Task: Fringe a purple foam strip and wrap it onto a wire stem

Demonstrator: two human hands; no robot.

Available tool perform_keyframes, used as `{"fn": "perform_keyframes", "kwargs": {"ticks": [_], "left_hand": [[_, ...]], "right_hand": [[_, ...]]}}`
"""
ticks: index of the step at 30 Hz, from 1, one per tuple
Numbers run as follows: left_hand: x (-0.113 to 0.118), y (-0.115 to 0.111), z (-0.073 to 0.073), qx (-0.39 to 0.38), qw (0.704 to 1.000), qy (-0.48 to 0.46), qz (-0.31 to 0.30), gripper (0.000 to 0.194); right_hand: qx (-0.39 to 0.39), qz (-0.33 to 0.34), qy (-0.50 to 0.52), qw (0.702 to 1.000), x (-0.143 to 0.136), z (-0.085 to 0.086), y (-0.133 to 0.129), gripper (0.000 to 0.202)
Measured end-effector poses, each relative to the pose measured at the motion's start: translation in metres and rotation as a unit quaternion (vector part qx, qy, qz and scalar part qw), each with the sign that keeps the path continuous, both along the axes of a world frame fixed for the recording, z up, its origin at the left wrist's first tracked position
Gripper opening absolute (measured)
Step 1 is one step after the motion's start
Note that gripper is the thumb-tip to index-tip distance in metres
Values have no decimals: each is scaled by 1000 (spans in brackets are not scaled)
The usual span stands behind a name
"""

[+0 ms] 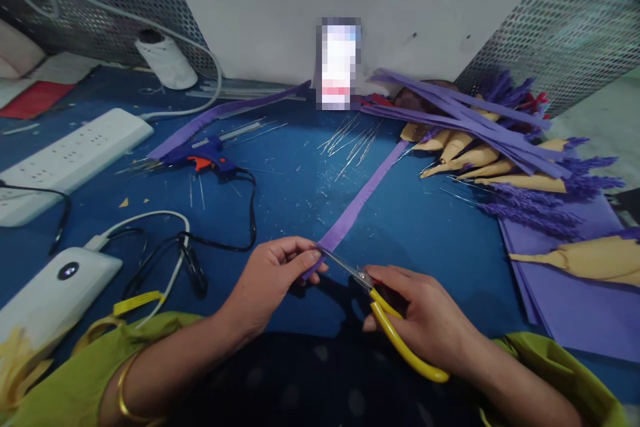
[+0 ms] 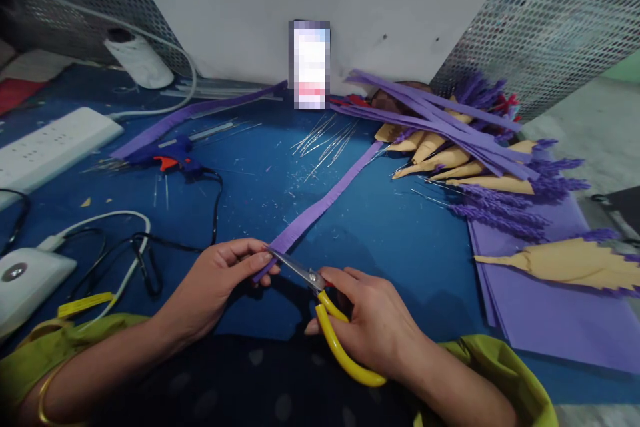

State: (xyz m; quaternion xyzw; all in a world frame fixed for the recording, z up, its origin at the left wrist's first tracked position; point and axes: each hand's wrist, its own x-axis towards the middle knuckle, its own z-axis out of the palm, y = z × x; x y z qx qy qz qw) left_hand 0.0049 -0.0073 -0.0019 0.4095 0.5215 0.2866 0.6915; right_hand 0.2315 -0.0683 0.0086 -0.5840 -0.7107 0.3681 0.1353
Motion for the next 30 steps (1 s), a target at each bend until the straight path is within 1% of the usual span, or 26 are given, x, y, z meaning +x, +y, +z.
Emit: {"fn": "perform_keyframes", "kwargs": {"ticks": [4,7,11,17,19,24,30], "left_hand": [[0,0,-1,2,1000,-2,8,16],[0,0,-1,2,1000,2,5,17],[1,0,0,-2,1000,0,-2,16],[-1,-1,0,-11,1000,6,-18,17],[-1,-1,0,-7,1000,10,-22,17],[0,-1,1,2,1000,3,2,15],[1,-1,2,0,1000,-4,23,14]], "right_hand": [[-12,-6,-15,1000,0,1,0,35],[5,-4,-17,1000,0,1,1,36],[30,1,-6,1000,1,-1,1,33],[29,2,-2,1000,2,-1,1,32],[27,-1,-13,1000,1,-1,1,34],[31,0,-47,998,1,0,0,46],[36,11,-43,998,2,1,1,44]]}}
